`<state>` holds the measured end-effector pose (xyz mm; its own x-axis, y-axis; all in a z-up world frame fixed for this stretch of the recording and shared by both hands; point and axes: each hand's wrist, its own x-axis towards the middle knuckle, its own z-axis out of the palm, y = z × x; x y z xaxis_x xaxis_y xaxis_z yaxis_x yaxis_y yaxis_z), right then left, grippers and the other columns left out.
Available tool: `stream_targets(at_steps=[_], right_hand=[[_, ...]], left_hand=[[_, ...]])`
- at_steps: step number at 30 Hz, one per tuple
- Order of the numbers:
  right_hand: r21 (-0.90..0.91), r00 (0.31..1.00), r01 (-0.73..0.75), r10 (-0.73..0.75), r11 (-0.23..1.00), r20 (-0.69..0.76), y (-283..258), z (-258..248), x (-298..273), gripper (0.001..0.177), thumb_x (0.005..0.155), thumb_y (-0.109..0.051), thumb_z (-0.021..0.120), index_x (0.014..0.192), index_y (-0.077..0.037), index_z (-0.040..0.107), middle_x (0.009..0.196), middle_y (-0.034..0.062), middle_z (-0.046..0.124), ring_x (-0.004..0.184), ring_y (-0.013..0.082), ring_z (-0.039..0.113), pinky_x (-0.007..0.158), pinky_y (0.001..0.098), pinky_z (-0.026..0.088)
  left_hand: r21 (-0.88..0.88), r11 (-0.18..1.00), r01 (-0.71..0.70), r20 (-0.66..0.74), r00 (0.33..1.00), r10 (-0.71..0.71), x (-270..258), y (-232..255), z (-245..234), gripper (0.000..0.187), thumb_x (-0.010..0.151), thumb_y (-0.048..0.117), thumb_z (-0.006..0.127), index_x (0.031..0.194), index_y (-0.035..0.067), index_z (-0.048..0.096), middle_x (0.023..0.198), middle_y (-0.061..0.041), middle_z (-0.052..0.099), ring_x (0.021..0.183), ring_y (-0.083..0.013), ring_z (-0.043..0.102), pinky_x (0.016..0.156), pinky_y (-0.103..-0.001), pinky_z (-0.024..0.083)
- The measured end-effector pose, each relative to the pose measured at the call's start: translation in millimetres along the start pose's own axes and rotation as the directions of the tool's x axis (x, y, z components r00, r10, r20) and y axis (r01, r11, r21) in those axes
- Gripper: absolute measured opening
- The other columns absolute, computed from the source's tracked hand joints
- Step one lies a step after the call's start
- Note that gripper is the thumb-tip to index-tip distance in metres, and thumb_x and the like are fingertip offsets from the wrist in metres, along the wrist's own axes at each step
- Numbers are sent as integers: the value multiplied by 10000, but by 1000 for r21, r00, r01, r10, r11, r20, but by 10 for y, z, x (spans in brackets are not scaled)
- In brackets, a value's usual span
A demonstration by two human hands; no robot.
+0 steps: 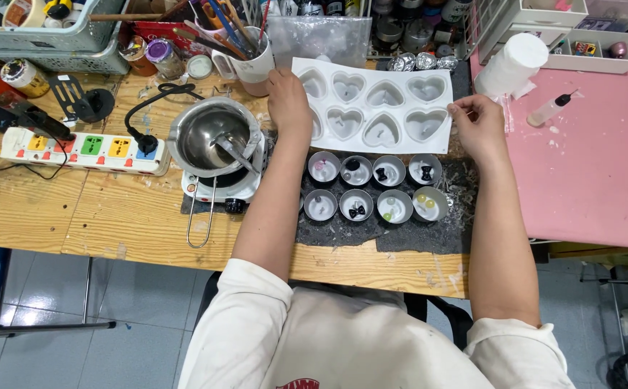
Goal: Preparing candle containers by placing wicks and decorative inserts inside them.
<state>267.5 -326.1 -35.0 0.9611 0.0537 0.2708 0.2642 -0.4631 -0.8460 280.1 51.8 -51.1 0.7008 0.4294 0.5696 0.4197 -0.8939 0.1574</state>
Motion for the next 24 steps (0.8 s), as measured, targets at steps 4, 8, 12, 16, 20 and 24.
stream_targets(at_steps=[4, 8, 12, 16, 20, 24], right_hand=[[-134, 999, 45, -47, 990, -15, -25, 3, -47, 156, 996, -126, 766, 1034, 20, 728, 855, 83, 708, 748, 130, 629, 680, 295, 508], [-221, 999, 34, -43, 975, -34, 0, 28, -46, 142, 977, -119, 761, 1018, 14, 733, 857, 125, 731, 738, 198, 682, 698, 342, 532], [-333, 997, 28, -49, 942, -54, -38, 42, -83, 129, 961, -119, 758, 1008, 0, 743, 890, 175, 745, 793, 300, 726, 747, 417, 555], [-424, 995, 29, -66, 905, -73, -93, 42, -124, 135, 959, -132, 768, 985, -1, 743, 922, 188, 752, 846, 353, 721, 782, 459, 550], [-462, 997, -62, 33, 885, -69, -170, 45, -162, 158, 928, -160, 767, 980, -12, 742, 925, 187, 748, 843, 364, 711, 773, 473, 542], [-506, 1000, 10, -11, 862, 1, -110, 17, -229, 225, 963, -191, 763, 1016, 26, 741, 944, 233, 736, 868, 395, 704, 791, 477, 540]], left_hand=[[17, 1000, -19, 20, 1000, 19, -88, 10, -101, 93, 893, 55, 589, 984, 43, 608, 1053, -123, 601, 1020, -275, 671, 727, -316, 613], [15, 1000, 1, 82, 997, -2, -134, 10, -85, 29, 933, 53, 594, 961, 48, 598, 1074, -122, 596, 1028, -276, 674, 719, -339, 615], [-14, 1000, 14, 121, 993, -12, -167, 1, 37, 33, 930, 46, 593, 962, 39, 598, 1061, -132, 594, 1008, -277, 678, 687, -343, 616], [-32, 999, 6, 172, 985, 0, -219, 9, -37, 42, 945, 37, 578, 979, 28, 602, 1075, -132, 594, 999, -276, 681, 724, -347, 617], [-81, 997, -1, 207, 978, 18, -262, -46, 135, 92, 966, 51, 558, 1028, 28, 621, 1101, -147, 609, 997, -301, 686, 769, -380, 609], [-108, 993, 47, 307, 952, -12, -284, -55, 69, 126, 963, 68, 565, 1058, 26, 636, 1111, -162, 618, 989, -329, 686, 755, -392, 606]])
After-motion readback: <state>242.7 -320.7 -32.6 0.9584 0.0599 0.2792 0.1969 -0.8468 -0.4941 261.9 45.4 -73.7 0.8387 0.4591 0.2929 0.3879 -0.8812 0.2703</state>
